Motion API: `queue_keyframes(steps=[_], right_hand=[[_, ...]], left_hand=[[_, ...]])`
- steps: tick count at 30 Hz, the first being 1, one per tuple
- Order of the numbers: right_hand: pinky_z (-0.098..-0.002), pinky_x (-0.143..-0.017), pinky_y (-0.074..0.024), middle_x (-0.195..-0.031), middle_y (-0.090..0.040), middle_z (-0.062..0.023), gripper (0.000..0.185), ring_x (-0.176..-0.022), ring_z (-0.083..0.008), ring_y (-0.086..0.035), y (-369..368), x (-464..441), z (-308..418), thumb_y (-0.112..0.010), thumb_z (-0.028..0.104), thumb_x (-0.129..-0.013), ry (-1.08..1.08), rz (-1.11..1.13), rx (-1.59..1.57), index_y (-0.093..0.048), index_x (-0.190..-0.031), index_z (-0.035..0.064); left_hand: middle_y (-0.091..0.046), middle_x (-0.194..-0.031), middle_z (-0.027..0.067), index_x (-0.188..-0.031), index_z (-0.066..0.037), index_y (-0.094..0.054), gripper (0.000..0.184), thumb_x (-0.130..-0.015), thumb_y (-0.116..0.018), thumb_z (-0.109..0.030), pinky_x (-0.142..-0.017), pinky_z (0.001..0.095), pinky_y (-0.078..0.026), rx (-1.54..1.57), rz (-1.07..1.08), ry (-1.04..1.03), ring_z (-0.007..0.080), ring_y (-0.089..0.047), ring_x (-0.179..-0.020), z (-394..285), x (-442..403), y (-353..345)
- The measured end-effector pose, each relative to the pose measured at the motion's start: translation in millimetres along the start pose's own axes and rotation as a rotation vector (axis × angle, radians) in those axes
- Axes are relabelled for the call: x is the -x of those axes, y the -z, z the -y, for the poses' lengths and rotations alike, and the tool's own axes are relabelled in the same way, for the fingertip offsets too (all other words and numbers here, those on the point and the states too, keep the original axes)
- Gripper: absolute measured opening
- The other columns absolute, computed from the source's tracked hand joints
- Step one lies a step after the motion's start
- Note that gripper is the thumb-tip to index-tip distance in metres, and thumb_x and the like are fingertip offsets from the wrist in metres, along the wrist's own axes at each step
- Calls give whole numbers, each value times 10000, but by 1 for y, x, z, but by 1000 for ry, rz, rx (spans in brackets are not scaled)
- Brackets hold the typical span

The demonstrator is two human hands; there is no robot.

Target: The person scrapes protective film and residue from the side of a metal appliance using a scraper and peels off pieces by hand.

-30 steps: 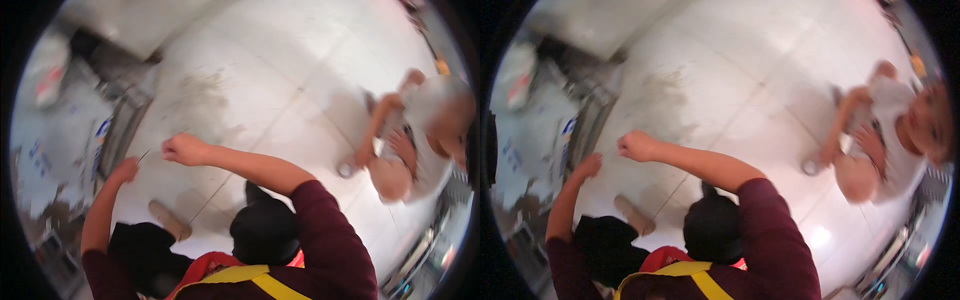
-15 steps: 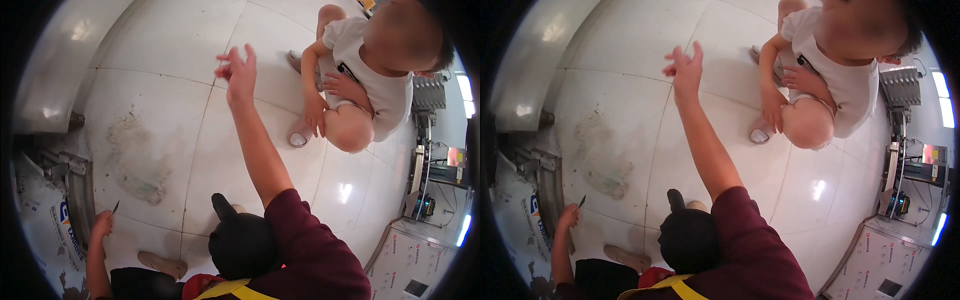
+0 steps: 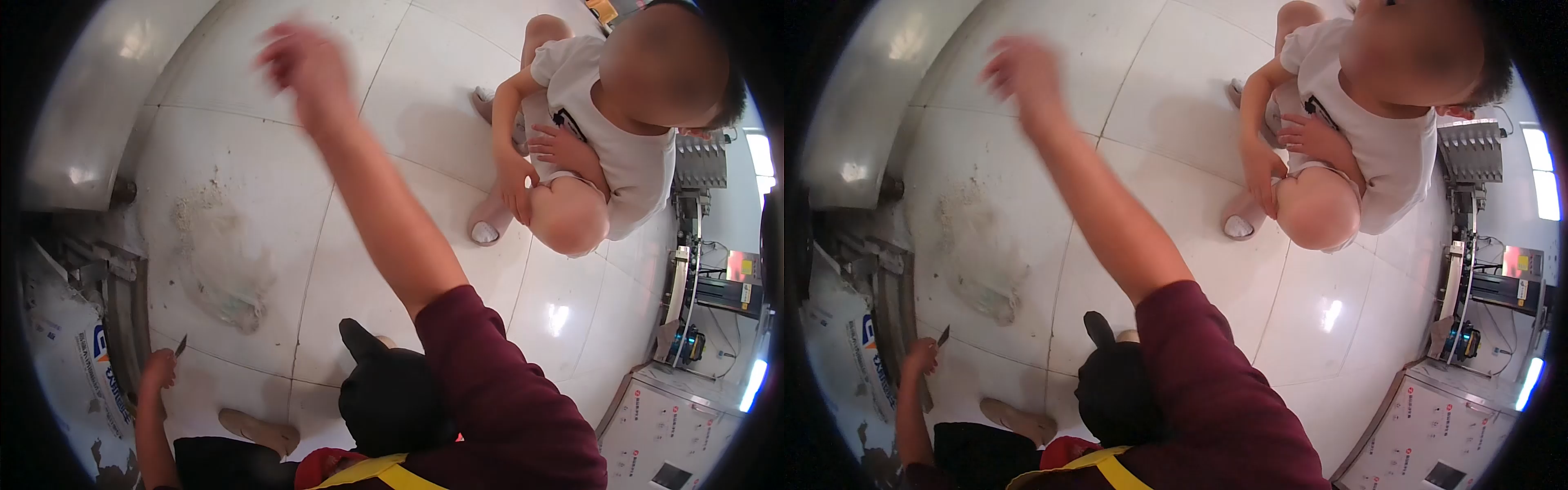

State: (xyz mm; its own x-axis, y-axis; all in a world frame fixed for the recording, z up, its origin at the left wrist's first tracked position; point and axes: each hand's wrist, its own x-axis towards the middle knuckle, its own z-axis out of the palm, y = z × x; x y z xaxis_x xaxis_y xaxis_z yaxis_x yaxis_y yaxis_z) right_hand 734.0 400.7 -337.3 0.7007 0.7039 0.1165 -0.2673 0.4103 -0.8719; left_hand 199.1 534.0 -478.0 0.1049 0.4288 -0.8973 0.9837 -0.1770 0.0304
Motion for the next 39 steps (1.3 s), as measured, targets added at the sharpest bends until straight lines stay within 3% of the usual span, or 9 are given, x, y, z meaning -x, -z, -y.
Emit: queue_keyframes(steps=[4,7,12,17,23,27,30,34,39], right_hand=[[-359,-641,-480,-712,-630,-124,226,-676,-229,-594,-78,130,-66,-581,257,-808,-4,1157,97,-659,-822,46],[-412,-714,-494,-847,-651,-131,279,-829,-316,-621,-127,226,-82,-652,318,-774,-17,1915,810,-655,-840,47],[-423,-744,-491,-899,-647,-129,290,-894,-316,-615,-104,275,-85,-661,304,-766,-177,2246,851,-644,-917,56],[-431,-732,-488,-917,-644,-131,324,-908,-323,-609,-112,274,-87,-650,312,-783,-234,2149,903,-626,-957,40],[-436,-742,-483,-908,-639,-129,364,-908,-332,-604,-114,263,-83,-636,330,-792,-237,2132,951,-599,-1023,51],[-419,-698,-494,-857,-629,-134,321,-831,-327,-615,-126,194,-55,-650,225,-767,-169,965,699,-583,-1032,55],[-426,-684,-490,-859,-629,-127,296,-808,-329,-613,-134,202,-62,-641,221,-775,82,893,673,-586,-1019,62],[-424,-682,-486,-857,-629,-127,278,-823,-322,-610,-128,271,-84,-624,247,-796,-101,1632,821,-601,-1002,60],[-423,-710,-485,-869,-627,-133,270,-852,-317,-607,-128,282,-101,-606,289,-812,-142,1909,832,-600,-958,62]], left_hand=[[-591,-728,186,-915,3,-579,148,-798,-578,-87,-540,390,-494,-544,50,-174,306,-607,-630,-9,2,10],[-623,-792,190,-856,2,-625,159,-707,-638,-54,-637,401,-511,-1009,54,-332,322,-624,-733,-10,0,8],[-658,-760,188,-734,37,-673,138,-606,-710,0,-601,385,-528,-1016,18,-304,305,-650,-685,23,-33,-10],[-641,-705,223,-700,82,-641,88,-718,-575,27,-528,398,-511,-374,-100,12,303,-637,-578,-8,-3,-3],[-617,-655,207,-763,31,-617,205,-820,-479,-109,-536,433,-488,-546,11,50,335,-624,-587,-15,7,4],[-632,-731,246,-781,97,-617,163,-765,-500,-16,-558,439,-502,-565,-40,-78,343,-637,-615,-3,2,3],[-611,-820,233,-806,-3,-581,174,-832,-461,-127,-687,467,-467,-426,-205,-81,383,-604,-770,4,0,7],[-611,-997,227,-1033,-21,-577,241,-845,-458,-113,-782,468,-465,-403,-280,-113,381,-593,-935,-14,28,11],[-581,-990,161,-1200,-126,-492,322,-887,-476,-200,-795,446,-458,-319,-480,-147,344,-566,-971,-6,50,-5]])
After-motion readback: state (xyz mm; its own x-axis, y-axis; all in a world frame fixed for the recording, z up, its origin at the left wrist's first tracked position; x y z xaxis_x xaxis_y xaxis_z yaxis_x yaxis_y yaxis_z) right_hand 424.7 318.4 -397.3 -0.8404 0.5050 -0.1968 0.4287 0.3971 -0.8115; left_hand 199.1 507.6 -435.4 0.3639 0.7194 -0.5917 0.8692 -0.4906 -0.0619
